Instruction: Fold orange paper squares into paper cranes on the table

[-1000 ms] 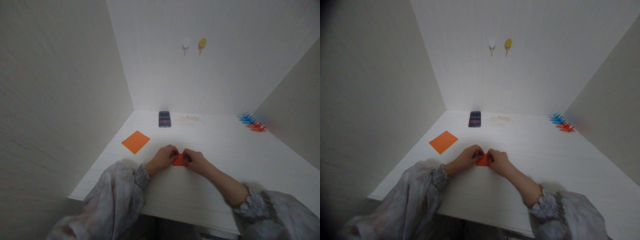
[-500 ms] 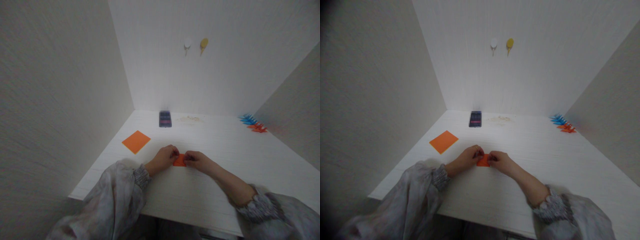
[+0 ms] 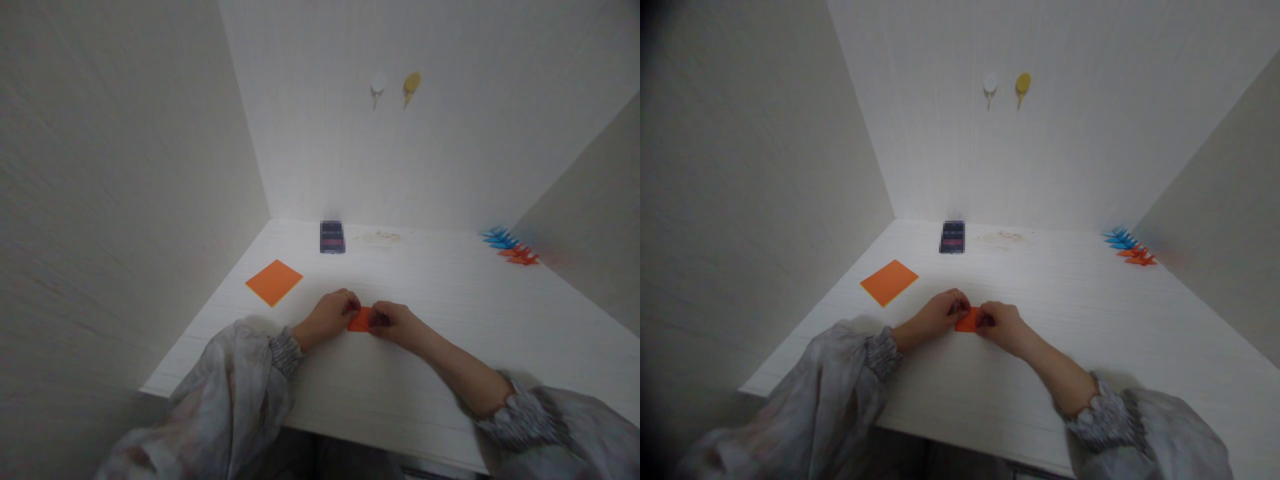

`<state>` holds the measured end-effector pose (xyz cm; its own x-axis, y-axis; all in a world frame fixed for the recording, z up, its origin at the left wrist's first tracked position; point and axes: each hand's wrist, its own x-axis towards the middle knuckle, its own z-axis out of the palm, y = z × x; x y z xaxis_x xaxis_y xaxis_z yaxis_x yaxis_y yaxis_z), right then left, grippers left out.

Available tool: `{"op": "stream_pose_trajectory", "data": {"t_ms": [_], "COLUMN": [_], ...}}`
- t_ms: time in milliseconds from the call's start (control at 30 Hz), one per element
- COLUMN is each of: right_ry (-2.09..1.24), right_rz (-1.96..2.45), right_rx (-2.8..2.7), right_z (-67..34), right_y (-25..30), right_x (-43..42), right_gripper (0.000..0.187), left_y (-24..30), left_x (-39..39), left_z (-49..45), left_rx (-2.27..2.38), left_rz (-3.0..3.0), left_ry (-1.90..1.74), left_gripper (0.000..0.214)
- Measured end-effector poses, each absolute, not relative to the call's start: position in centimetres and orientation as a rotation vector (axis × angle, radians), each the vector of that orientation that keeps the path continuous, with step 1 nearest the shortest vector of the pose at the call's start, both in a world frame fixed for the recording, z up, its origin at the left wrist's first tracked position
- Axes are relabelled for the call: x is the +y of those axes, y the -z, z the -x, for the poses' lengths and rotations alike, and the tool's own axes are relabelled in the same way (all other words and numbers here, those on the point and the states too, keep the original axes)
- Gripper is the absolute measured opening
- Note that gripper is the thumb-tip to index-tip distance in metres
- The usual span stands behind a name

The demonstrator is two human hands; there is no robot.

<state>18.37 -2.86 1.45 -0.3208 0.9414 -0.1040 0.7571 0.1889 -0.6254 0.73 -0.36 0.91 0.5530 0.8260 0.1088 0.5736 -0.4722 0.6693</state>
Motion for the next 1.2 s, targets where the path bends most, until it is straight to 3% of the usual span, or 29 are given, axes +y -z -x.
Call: {"op": "stream_pose_trajectory", "data": {"t_ms": [267, 633, 900, 1200], "right_ry": [-0.879, -1.061, -0.425, -0.19], "right_rz": [1.709, 1.47, 1.379, 1.073], "right_rx": [-2.169, -2.063, -2.501, -2.657], "right_z": [-18.0, -19.0, -18.1, -18.6], "right_y": [-1.3, -0.7, -2.5, -1.8], "right_x": [-2.2, -2.4, -3.7, -3.5], "right_gripper": [0.006, 0.015, 0.024, 0.027], "left_y": [-1.0, -0.7, -0.8, -0.8], "left_x": [-0.4, -0.3, -0.3, -0.4], "left_z": [-0.7, -0.7, -0.8, -0.9], "left_rx": [1.122, 1.098, 1.111, 1.14], "left_rz": [-2.226, -2.274, -2.242, -2.228], "left_ry": [-0.548, -0.573, -0.56, -0.561], "left_gripper": [0.016, 0.017, 0.014, 0.016]}}
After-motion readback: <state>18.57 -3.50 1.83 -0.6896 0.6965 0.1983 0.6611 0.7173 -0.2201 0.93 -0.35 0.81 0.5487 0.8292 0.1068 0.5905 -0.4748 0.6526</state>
